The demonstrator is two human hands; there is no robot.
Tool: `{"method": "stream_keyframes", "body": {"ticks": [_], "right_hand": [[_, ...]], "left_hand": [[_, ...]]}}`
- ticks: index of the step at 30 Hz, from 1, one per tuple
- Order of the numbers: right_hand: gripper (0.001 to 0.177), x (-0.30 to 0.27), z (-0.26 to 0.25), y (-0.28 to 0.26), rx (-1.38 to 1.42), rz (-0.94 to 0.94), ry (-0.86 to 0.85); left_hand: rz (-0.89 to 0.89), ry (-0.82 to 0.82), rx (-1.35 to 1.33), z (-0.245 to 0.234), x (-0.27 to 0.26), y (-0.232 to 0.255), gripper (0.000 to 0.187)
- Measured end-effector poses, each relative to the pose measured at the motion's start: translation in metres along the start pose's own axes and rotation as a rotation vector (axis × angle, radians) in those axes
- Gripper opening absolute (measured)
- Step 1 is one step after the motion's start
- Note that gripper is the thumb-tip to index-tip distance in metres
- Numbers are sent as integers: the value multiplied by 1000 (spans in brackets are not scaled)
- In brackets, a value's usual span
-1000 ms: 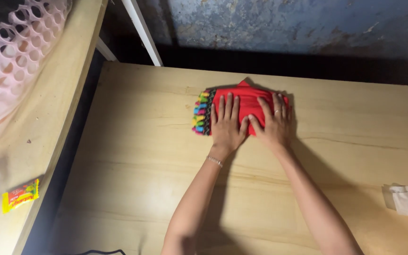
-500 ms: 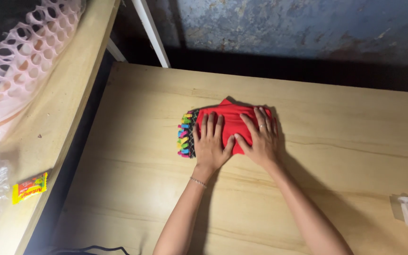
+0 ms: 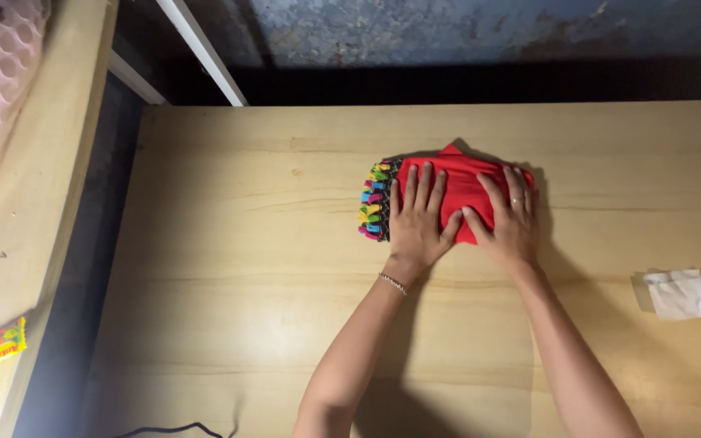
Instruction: Flattening and folding a red cloth pouch on a wooden table.
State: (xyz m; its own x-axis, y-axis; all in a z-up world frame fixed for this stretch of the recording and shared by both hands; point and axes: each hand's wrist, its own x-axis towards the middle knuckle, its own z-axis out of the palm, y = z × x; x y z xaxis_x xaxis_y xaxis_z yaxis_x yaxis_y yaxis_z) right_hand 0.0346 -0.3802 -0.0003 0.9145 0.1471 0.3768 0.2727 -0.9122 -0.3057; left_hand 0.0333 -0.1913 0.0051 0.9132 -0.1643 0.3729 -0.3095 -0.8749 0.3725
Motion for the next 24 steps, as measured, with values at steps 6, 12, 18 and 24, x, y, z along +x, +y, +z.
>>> {"method": "stream_keyframes", "body": {"ticks": [6,12,18,24], "right_hand": [[69,-46,-8,-38,-62,49,28],[70,-38,3,-97,-103,42,-53],[69,-33,34,-162,21,-101,-104],[71,-48,22,-202,83,-223,-147]], "left_hand": [[23,43,-62,-22,-47,-1,76],[-66,72,-20,-56,-72,-37,71],[-179,107,91,-92,-113,-88,70],[-267,119,114,-120,-153,-97,69]]}}
